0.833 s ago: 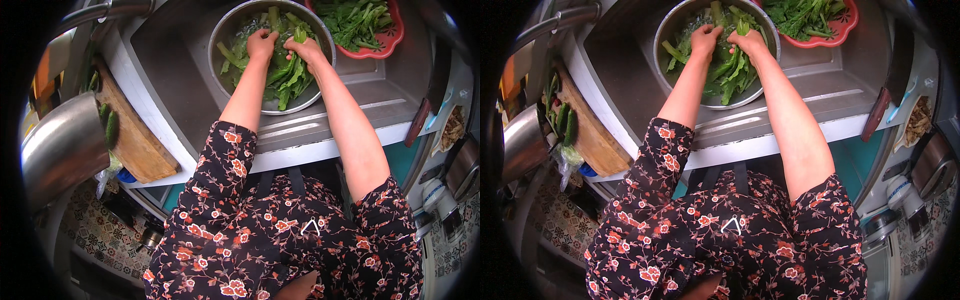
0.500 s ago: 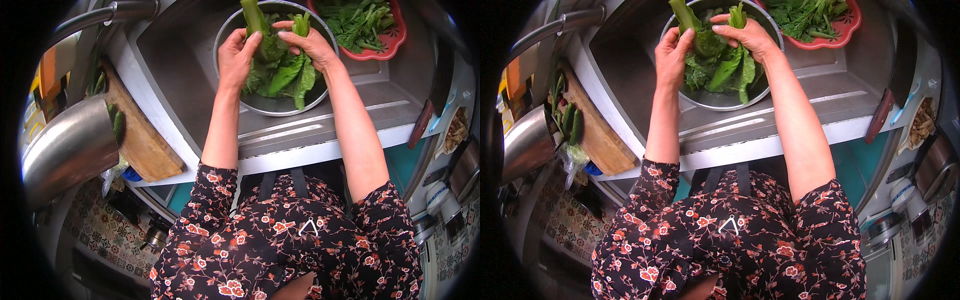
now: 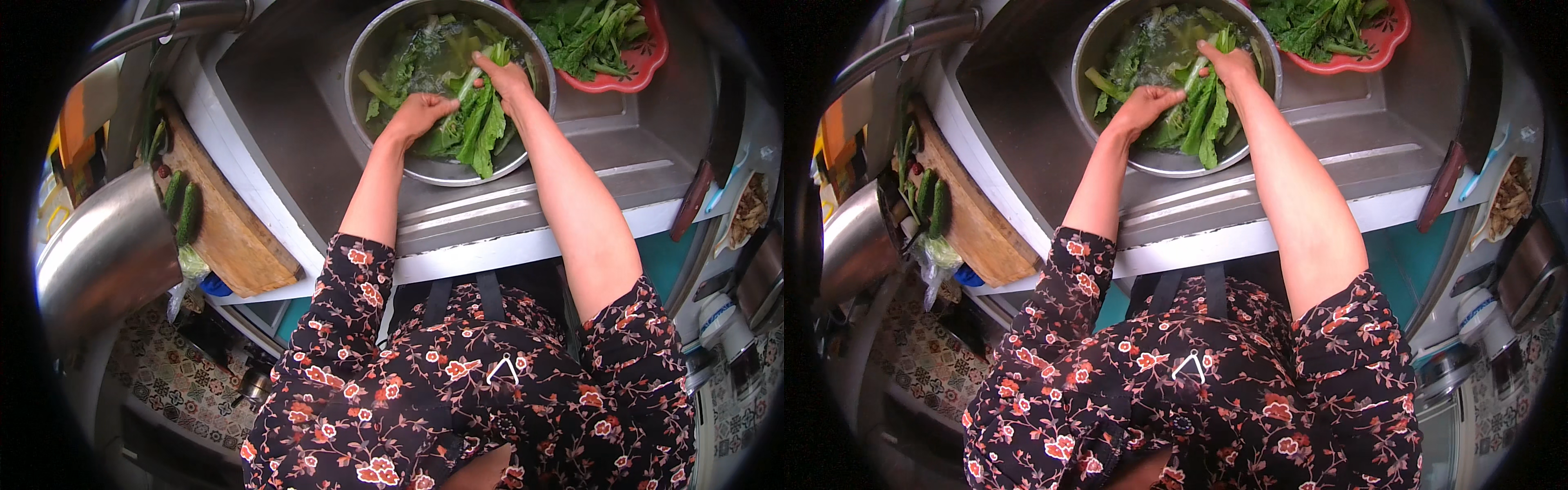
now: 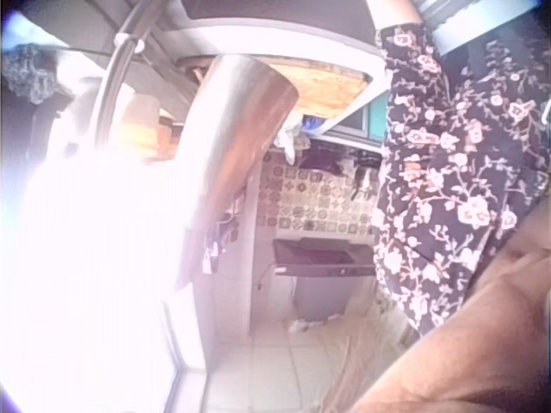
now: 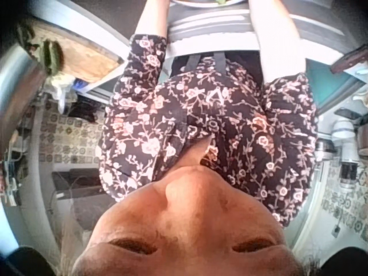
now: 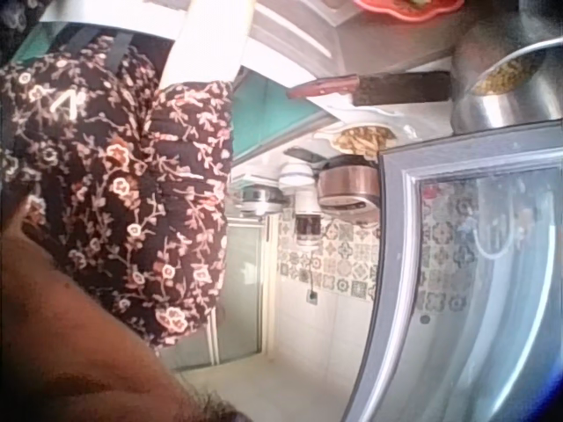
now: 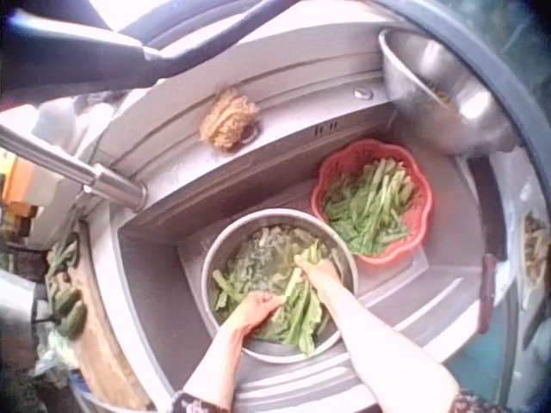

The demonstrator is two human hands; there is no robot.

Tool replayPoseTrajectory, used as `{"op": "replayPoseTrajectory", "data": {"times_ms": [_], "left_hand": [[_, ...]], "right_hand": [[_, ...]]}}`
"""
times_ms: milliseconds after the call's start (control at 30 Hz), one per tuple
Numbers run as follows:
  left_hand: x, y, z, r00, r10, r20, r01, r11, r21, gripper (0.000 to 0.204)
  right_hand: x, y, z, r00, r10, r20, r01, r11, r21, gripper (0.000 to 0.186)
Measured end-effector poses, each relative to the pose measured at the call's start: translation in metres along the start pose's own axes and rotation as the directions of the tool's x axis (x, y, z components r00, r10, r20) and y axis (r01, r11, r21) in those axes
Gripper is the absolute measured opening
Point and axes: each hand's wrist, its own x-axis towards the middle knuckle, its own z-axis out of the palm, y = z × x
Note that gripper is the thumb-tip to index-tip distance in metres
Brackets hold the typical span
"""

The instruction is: The person washes leafy green vegetables in a metal bowl filled with water in a kitchen sink. They repeatedly submerge, agitate, and lift the greens, then transfer them to a red colander on the sink's draining board.

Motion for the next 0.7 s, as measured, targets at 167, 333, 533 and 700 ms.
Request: {"op": "replayPoseTrajectory", "data": {"times_ms": [167, 333, 533, 700], "left_hand": [[0.012, -0.008, 0.002, 0.984, 0.161, -0.077, -0.14, 0.964, 0.228, 0.02], [-0.008, 0.002, -0.013, 0.993, -0.045, 0.113, 0.035, 0.995, 0.089, 0.029], [-0.001, -0.019, -0.011, 0.981, 0.122, -0.15, -0.081, 0.964, 0.251, 0.03], [-0.007, -0.016, -0.004, 0.98, 0.197, -0.026, -0.191, 0.97, 0.154, 0.031]], "right_hand": [[0.006, 0.011, -0.003, 0.992, -0.083, 0.095, 0.087, 0.996, -0.037, 0.022], [-0.002, -0.006, 0.0, 0.994, -0.103, 0.035, 0.103, 0.995, -0.006, 0.02], [0.003, -0.001, -0.007, 0.957, -0.282, 0.062, 0.285, 0.957, -0.047, 0.032], [-0.036, -0.04, 0.0, 0.933, -0.343, 0.108, 0.347, 0.938, -0.014, 0.02]]}}
